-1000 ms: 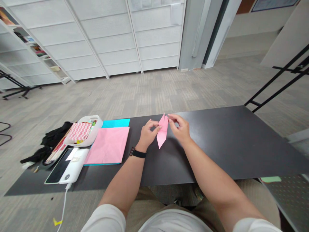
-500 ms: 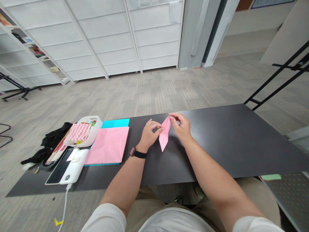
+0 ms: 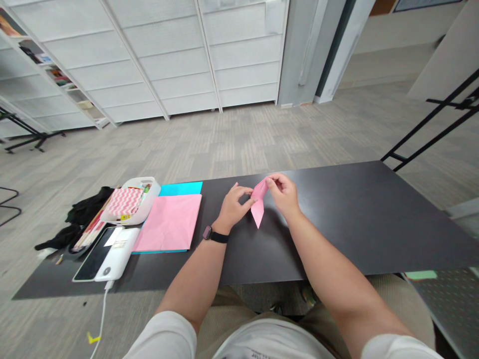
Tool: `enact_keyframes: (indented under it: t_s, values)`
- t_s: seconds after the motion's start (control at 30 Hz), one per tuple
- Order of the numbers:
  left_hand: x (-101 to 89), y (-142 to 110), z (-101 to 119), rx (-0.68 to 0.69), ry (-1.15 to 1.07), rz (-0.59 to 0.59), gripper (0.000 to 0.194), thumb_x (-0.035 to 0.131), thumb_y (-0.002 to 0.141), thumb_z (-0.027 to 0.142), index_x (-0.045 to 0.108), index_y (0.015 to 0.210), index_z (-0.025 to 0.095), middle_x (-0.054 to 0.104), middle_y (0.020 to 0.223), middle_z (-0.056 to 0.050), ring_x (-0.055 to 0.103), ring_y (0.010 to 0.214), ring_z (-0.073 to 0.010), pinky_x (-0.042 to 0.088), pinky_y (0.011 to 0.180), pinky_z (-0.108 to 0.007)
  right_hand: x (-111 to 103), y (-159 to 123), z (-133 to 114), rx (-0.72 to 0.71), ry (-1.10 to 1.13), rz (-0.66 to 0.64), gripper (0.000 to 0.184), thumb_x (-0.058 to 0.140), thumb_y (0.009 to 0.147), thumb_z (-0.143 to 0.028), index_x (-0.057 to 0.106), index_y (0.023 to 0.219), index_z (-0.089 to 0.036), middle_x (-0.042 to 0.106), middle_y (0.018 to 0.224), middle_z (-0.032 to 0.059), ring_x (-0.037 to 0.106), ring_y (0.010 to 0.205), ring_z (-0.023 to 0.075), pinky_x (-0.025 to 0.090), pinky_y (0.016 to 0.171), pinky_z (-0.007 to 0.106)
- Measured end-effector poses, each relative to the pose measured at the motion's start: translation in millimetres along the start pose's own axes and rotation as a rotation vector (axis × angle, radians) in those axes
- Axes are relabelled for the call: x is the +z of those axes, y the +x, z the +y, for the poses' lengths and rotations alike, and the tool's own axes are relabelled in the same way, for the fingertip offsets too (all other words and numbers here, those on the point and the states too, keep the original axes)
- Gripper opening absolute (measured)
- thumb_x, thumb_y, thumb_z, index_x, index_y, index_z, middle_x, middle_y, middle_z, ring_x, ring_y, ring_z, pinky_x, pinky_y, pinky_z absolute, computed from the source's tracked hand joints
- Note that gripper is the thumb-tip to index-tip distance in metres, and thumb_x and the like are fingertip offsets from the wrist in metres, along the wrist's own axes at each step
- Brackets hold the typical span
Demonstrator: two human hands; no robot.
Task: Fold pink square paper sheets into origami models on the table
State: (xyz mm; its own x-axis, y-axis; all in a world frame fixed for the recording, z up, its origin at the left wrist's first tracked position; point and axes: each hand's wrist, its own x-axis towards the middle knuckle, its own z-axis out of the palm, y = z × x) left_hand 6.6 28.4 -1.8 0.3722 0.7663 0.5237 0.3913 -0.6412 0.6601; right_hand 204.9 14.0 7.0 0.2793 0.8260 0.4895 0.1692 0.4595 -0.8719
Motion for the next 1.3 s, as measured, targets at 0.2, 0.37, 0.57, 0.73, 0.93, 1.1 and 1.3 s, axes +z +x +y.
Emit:
enact_keyframes:
  t_s: [0.2,0.37,0.57,0.73,0.93,1.1,1.3]
  values:
    - [0.0,-1,1,0.003,-0.043,0.08,0.024,0.076,0.095,0.033,0.073,0.117,0.025,0.081,0.11,-0.004,0.077,0.099,-0.0209,0.042,0.128,-0.055,-2,1,3,-0.02,0.029,-0.008,0.033,0.068,0.097,-0.058,0.074,0.109,-0.028,0.078,0.102,0.0053,0.074,0.096,0.0231,0.061,0.089,0.039]
    - [-4.2,0,-1,-0.116,-0.128,0.285,0.034,0.076,0.096,0.041,0.071,0.124,0.023,0.08,0.107,-0.007,0.077,0.096,-0.0209,0.063,0.094,-0.037,4,-1,10,-0.023,0.002,-0.237,0.048,0.073,0.093,-0.053,0.066,0.136,-0.032,0.075,0.13,0.0075,0.07,0.123,0.026,0.057,0.104,0.044]
    - [-2.1,0,-2,-0.156,-0.205,0.306,0.045,0.078,0.094,0.047,0.067,0.13,0.023,0.079,0.103,-0.006,0.077,0.091,-0.0182,0.063,0.09,-0.033,13,-7,19,0.028,-0.113,-0.284,0.021,0.069,0.094,-0.046,0.076,0.098,-0.026,0.077,0.094,0.0043,0.071,0.087,0.0228,0.06,0.088,0.041]
    - [0.7,0,-8,-0.217,-0.238,0.324,0.044,0.078,0.093,0.047,0.068,0.129,0.022,0.08,0.107,-0.008,0.078,0.094,-0.0199,0.063,0.092,-0.036,17,-12,15,0.004,-0.092,-0.271,0.022,0.074,0.091,-0.048,0.076,0.092,-0.026,0.077,0.089,0.0037,0.071,0.082,0.022,0.059,0.081,0.038]
    - [2.3,-2,-11,-0.247,-0.244,0.308,0.026,0.077,0.094,0.039,0.078,0.113,0.022,0.082,0.109,-0.007,0.078,0.101,-0.0226,0.062,0.099,-0.039,24,-16,14,0.095,0.04,-0.276,0.032,0.08,0.086,-0.056,0.076,0.093,-0.025,0.079,0.09,0.0042,0.074,0.082,0.0222,0.061,0.083,0.039]
    - [1.7,0,-7,-0.19,-0.207,0.372,0.02,0.078,0.093,0.036,0.075,0.106,0.021,0.079,0.105,-0.006,0.076,0.1,-0.021,0.061,0.098,-0.037,28,-17,17,0.097,0.096,-0.241,0.032,0.082,0.084,-0.056,0.075,0.089,-0.025,0.076,0.09,0.0044,0.073,0.081,0.0213,0.061,0.077,0.037]
    - [-0.7,-2,1,-0.086,-0.151,0.327,0.016,0.073,0.098,0.036,0.07,0.097,0.021,0.074,0.095,-0.003,0.072,0.092,-0.0187,0.059,0.091,-0.034,30,-18,9,-0.07,0.025,-0.163,0.021,0.08,0.089,-0.046,0.075,0.086,-0.025,0.075,0.098,0.0064,0.072,0.089,0.0209,0.062,0.077,0.036]
